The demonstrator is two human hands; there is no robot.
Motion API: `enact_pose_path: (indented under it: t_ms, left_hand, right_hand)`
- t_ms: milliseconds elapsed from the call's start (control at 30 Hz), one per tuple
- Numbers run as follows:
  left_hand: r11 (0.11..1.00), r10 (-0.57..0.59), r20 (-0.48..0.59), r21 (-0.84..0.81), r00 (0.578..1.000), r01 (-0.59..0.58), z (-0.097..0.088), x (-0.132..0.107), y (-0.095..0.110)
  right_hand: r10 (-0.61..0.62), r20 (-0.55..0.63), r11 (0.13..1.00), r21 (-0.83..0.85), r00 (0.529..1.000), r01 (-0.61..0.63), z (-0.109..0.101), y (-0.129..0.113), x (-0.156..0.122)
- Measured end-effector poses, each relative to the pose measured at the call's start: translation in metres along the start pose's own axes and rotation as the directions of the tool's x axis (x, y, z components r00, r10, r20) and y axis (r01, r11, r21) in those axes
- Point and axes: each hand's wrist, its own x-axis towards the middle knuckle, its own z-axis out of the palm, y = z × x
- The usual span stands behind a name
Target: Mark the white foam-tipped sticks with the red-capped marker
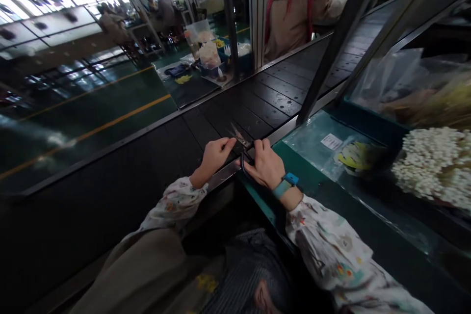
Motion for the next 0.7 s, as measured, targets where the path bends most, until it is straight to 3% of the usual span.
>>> enact_pose_path:
  t_ms: [167,433,700]
  left_hand:
    - [0.994,0.079,0.034,-0.08,0.996,-0.077,0.008,-0.002,-0.01]
    - [0.974,0.226,-0.017,-0.021,0.974,-0.226,0.017,-0.001,-0.012]
    - [0.96,0.278,-0.1,0.036,0.955,-0.276,-0.004,-0.009,-0.007]
  right_hand:
    - [0.084,0.022,0.994,0.076,0.996,-0.085,0.004,0.02,0.007]
    - [0.019,0.054,0.993,0.112,0.998,-0.025,0.008,0.016,0.005]
    - [0.117,0.007,0.993,-0.001,0.993,-0.117,-0.001,0.032,0.009]
